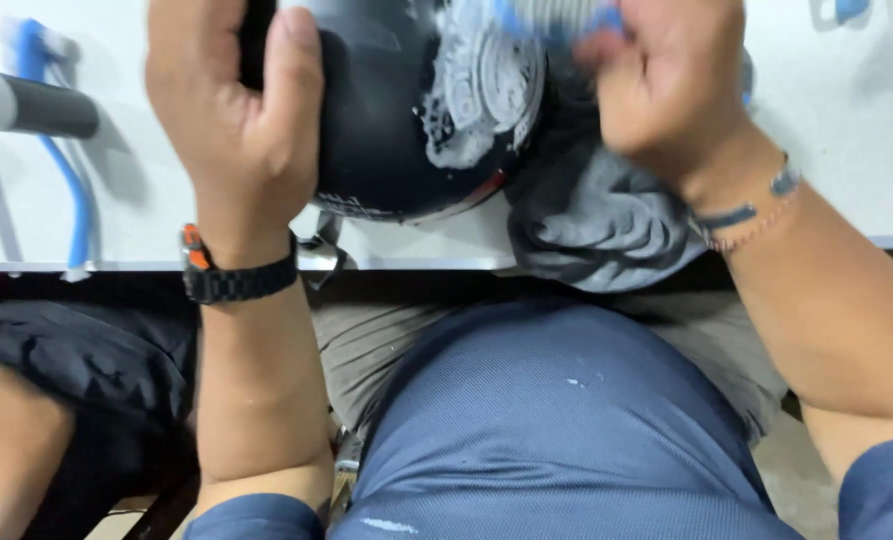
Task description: The person scrubs a black helmet with a blue brush and white cleaning paste, then wipes the surface with a gray cloth. They use a small metal tool to scrape residue from a sticker on the helmet.
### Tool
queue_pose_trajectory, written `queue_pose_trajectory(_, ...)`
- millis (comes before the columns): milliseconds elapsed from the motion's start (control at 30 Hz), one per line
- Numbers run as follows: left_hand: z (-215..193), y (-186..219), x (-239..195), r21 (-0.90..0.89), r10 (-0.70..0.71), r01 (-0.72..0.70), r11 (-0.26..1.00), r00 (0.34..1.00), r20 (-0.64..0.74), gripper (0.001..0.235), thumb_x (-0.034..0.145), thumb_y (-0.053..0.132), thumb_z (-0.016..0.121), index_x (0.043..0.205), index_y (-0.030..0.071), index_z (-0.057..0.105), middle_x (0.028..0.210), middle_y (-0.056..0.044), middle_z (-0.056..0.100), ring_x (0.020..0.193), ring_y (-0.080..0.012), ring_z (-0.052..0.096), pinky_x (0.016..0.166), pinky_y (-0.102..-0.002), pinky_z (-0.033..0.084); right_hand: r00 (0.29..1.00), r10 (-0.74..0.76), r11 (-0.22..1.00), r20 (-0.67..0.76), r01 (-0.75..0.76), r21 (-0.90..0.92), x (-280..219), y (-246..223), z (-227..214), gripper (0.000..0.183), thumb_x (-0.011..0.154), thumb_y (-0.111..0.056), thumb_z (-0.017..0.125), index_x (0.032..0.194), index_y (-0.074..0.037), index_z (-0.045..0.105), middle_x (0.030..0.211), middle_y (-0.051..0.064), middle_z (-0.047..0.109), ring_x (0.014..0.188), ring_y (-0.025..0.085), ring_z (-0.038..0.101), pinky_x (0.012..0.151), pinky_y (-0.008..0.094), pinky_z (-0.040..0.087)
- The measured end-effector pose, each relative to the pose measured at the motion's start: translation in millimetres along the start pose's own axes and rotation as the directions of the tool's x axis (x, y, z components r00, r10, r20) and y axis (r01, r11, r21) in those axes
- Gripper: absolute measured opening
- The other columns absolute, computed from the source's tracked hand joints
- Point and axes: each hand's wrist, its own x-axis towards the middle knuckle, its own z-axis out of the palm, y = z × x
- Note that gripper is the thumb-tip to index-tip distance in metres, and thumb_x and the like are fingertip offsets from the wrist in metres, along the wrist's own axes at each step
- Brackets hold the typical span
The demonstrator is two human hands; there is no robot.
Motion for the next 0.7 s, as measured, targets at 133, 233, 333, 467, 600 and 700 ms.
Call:
queue_pose_trajectory(133, -1, -2, 1, 0.068, -0.030, 0.029, 0.997, 0.999, 0.020, 0.031, 0.115, 0.023, 0.047, 0.130, -0.001, 0.059, 0.121, -0.017, 0.063, 0.110, -0.0359, 0.058, 0.098, -0.045, 0.045, 0.994, -0.021, 0.994, 0.109, 0.009, 0.107, 2, -6, 1, 0.020, 0.095, 0.018, 0.053, 0.084, 0.003, 0.058, 0.072, 0.012, 0.055, 0.064, 0.024, 0.054, 0.050, 0.035, 0.037)
queue_pose_trajectory(233, 1, 1, 3, 0.052, -0.031, 0.030, 0.998, 0.999, 0.019, 0.032, 0.114, 0.023, 0.047, 0.132, 0.000, 0.059, 0.126, -0.016, 0.063, 0.115, -0.0362, 0.059, 0.102, -0.046, 0.045, 0.996, 0.038, 0.997, 0.085, -0.043, 0.069, 2, -7, -6, 0.017, 0.095, 0.016, 0.054, 0.083, 0.003, 0.055, 0.072, 0.012, 0.050, 0.063, 0.026, 0.049, 0.052, 0.038, 0.034)
queue_pose_trajectory(333, 0, 1, 6, 0.047, -0.045, 0.044, 0.998, 0.999, 0.020, 0.034, 0.114, 0.025, 0.047, 0.136, 0.003, 0.059, 0.136, -0.015, 0.062, 0.128, -0.0360, 0.060, 0.112, -0.047, 0.046, 0.987, 0.020, 0.991, 0.162, -0.041, 0.126, 10, -18, -9, 0.018, 0.091, 0.018, 0.055, 0.082, 0.002, 0.058, 0.070, 0.011, 0.053, 0.061, 0.023, 0.051, 0.050, 0.033, 0.039)
queue_pose_trajectory(467, 1, 2, 5, 0.042, -0.070, 0.069, 0.997, 0.997, 0.027, 0.030, 0.111, 0.021, 0.049, 0.136, 0.006, 0.059, 0.138, -0.011, 0.062, 0.131, -0.0333, 0.059, 0.114, -0.047, 0.047, 0.985, 0.155, 0.986, 0.081, -0.159, 0.045, 11, -2, -7, 0.020, 0.111, 0.006, 0.066, 0.092, 0.003, 0.065, 0.073, 0.010, 0.057, 0.063, 0.021, 0.047, 0.055, 0.035, 0.032)
queue_pose_trajectory(600, -1, 3, 5, 0.049, -0.099, 0.097, 0.994, 0.995, 0.032, 0.034, 0.113, 0.027, 0.048, 0.138, 0.007, 0.060, 0.143, -0.012, 0.060, 0.137, -0.0332, 0.059, 0.117, -0.047, 0.047, 0.962, 0.022, 0.973, 0.271, -0.083, 0.216, 17, -22, -11, 0.026, 0.101, 0.005, 0.066, 0.077, -0.004, 0.061, 0.062, 0.001, 0.054, 0.052, 0.010, 0.047, 0.044, 0.025, 0.032)
queue_pose_trajectory(700, 1, 1, 2, 0.050, -0.048, 0.047, 0.998, 0.998, 0.028, 0.036, 0.115, 0.032, 0.045, 0.138, 0.008, 0.059, 0.142, -0.010, 0.060, 0.136, -0.0324, 0.058, 0.116, -0.047, 0.047, 0.987, 0.107, 0.994, 0.122, -0.108, 0.000, 10, -10, -8, 0.019, 0.099, 0.014, 0.053, 0.085, 0.002, 0.059, 0.072, 0.012, 0.057, 0.059, 0.023, 0.053, 0.043, 0.032, 0.036)
